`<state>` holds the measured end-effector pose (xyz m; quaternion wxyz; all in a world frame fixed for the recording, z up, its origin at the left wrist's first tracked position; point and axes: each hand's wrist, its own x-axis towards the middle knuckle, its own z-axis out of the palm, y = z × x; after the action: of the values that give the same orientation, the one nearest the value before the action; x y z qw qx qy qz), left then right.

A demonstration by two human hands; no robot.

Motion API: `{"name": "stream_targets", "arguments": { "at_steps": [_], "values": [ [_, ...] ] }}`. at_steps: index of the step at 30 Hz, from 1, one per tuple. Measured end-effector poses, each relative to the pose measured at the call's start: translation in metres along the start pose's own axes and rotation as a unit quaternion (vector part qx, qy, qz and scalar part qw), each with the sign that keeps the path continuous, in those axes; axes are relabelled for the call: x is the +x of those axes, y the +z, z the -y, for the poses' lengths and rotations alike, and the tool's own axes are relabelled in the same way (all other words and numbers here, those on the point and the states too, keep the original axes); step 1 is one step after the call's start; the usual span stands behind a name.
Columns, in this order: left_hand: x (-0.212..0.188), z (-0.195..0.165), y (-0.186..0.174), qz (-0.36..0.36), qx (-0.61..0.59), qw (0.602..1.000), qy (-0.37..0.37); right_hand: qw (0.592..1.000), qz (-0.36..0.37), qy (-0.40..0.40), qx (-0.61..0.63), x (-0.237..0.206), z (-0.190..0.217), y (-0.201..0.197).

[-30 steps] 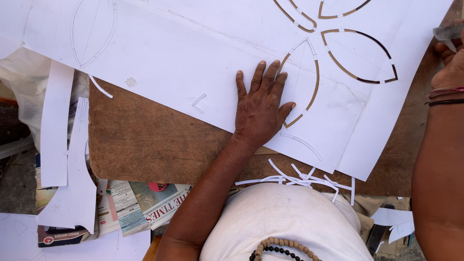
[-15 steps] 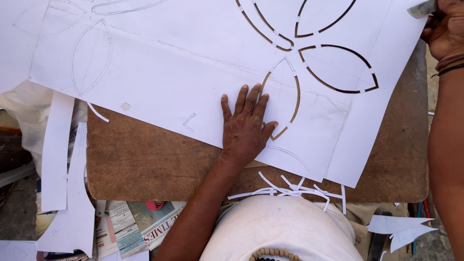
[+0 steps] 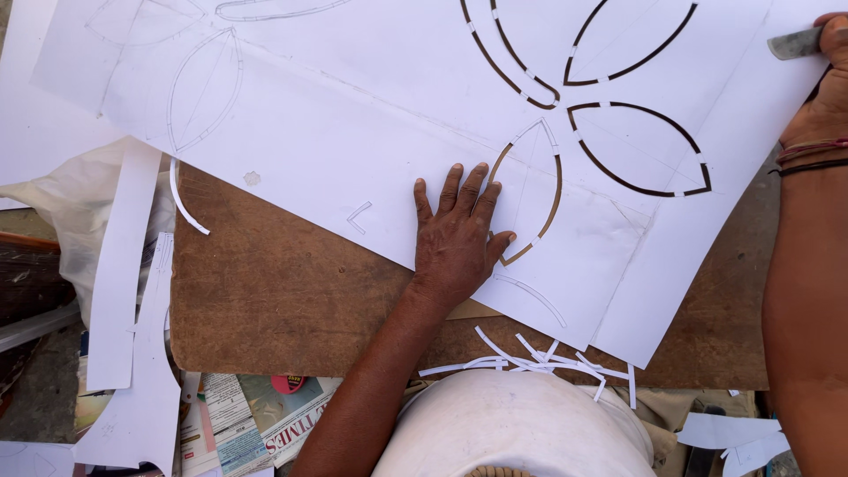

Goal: The person uses a utility knife to cut along pre-drawn lines on a large sheet of white paper, creating a decorative floral stencil. They hold the paper steady with one hand while guiding the knife with the other, removing small cut pieces as they progress.

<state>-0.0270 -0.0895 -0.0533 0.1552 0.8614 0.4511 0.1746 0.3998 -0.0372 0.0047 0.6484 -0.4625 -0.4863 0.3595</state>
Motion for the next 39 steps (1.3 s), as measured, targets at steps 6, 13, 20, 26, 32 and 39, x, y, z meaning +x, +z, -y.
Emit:
{"name": "stream_targets", "arguments": {
  "at_steps": [6, 13, 20, 26, 32, 39],
  "values": [
    [0.021, -0.004, -0.002, 0.041, 0.008, 0.999, -0.010, 0.999, -0.033, -0.002, 0.000, -0.020, 0.002, -0.009],
    [0.050, -0.003, -0.011, 0.067, 0.038, 0.997, -0.024, 0.997, -0.074, -0.007, 0.027, -0.038, -0.002, -0.012],
    [0.075, 0.004, -0.019, 0.078, 0.057, 0.994, -0.044, 0.973, -0.208, -0.009, 0.104, -0.090, -0.019, -0.025],
    [0.081, 0.013, -0.024, 0.059, 0.063, 0.996, -0.034, 0.962, -0.270, -0.033, 0.012, -0.186, -0.008, -0.020],
    [0.060, 0.028, -0.021, 0.031, 0.057, 0.998, -0.026, 0.963, -0.247, 0.103, -0.038, -0.293, 0.034, 0.007],
    [0.037, 0.047, -0.031, 0.047, 0.070, 0.996, -0.033, 0.913, -0.169, 0.356, -0.106, -0.381, 0.038, -0.013]
  ]
}}
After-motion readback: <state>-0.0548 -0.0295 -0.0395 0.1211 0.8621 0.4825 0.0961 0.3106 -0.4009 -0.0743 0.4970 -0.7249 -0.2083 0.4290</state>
